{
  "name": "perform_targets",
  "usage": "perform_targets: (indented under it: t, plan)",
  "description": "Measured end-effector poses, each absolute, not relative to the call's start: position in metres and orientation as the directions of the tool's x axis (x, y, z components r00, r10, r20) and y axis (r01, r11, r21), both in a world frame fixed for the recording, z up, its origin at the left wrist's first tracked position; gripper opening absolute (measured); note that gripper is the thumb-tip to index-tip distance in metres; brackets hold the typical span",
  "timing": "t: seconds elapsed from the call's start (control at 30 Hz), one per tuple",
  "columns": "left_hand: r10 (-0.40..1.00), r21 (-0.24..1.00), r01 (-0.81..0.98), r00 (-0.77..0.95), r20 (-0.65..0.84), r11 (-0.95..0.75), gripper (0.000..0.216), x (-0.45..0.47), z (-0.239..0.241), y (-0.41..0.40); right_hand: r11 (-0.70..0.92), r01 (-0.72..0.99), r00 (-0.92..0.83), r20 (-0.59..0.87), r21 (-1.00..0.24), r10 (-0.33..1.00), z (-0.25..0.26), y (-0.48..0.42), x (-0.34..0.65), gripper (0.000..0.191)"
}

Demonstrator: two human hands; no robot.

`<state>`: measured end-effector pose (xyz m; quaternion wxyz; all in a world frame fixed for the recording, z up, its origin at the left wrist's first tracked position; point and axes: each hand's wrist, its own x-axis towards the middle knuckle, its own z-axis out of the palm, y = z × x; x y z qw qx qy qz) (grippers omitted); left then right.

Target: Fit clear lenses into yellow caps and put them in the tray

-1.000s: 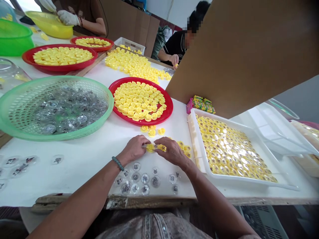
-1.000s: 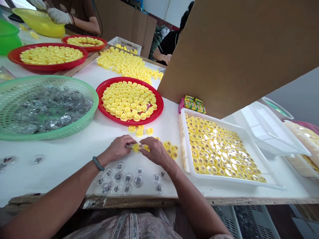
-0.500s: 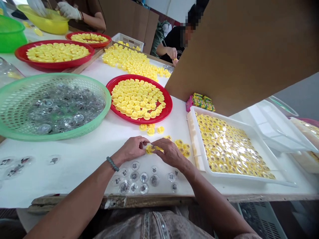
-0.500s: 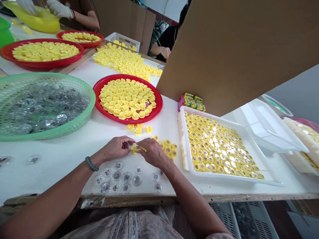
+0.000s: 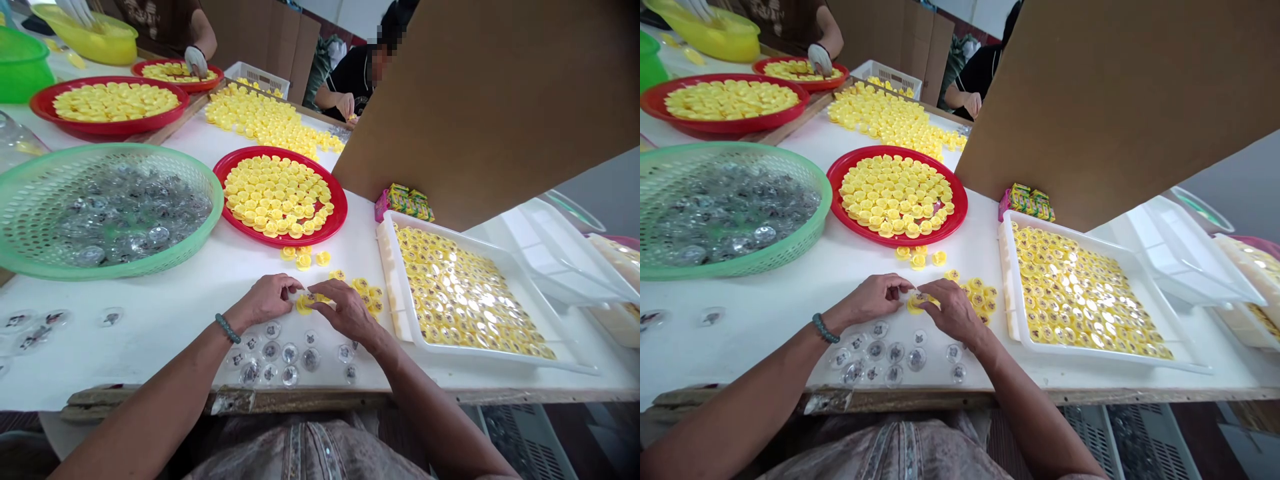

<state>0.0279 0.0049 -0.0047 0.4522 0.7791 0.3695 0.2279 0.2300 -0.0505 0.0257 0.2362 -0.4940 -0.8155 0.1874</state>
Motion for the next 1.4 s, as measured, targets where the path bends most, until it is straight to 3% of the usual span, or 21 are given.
perform_targets:
  t: [0.23,0.47,0.63,0.73,0.83,1.17,1.27,1.4]
  plan:
    - [0.751,0.901,0.298,0.658,0.045,-0.315,0.020,0.035,-0.004,0.000,0.456,0.798,-0.424,0.170,-0.394,0.889,0.022,-0.062,0.229,0.020]
    - [0.777,0.907,0.300,0.628,0.045,-0.295,0.022,0.038,-0.012,-0.001,0.376,0.830,-0.341,0.158,-0.412,0.927,0.017,-0.065,0.222,0.020]
    - [0.777,0.896,0.321,0.628,0.040,-0.306,0.019,0.038,-0.011,-0.001,0.407,0.821,-0.374,0.162,-0.401,0.913,0.022,-0.062,0.219,0.022]
    - [0.781,0.877,0.355,0.623,0.036,-0.323,0.012,0.040,-0.008,-0.002,0.433,0.851,-0.388,0.200,-0.296,0.900,0.024,-0.064,0.216,0.013]
    - [0.792,0.860,0.385,0.610,0.035,-0.334,0.011,0.041,-0.005,-0.002,0.442,0.882,-0.402,0.226,-0.162,0.887,0.018,-0.074,0.212,0.017]
    - [0.792,0.853,0.388,0.608,0.047,-0.349,0.019,0.043,-0.009,-0.002,0.420,0.907,-0.413,0.241,0.023,0.878,-0.009,-0.099,0.202,0.033]
    - [0.793,0.861,0.394,0.609,0.017,-0.322,0.018,0.042,-0.009,-0.002,0.402,0.916,-0.390,0.254,0.007,0.885,-0.007,-0.100,0.199,0.034]
    - [0.781,0.887,0.381,0.623,-0.038,-0.260,0.017,0.038,-0.007,-0.001,0.391,0.907,-0.343,0.265,-0.155,0.901,0.000,-0.096,0.208,0.029]
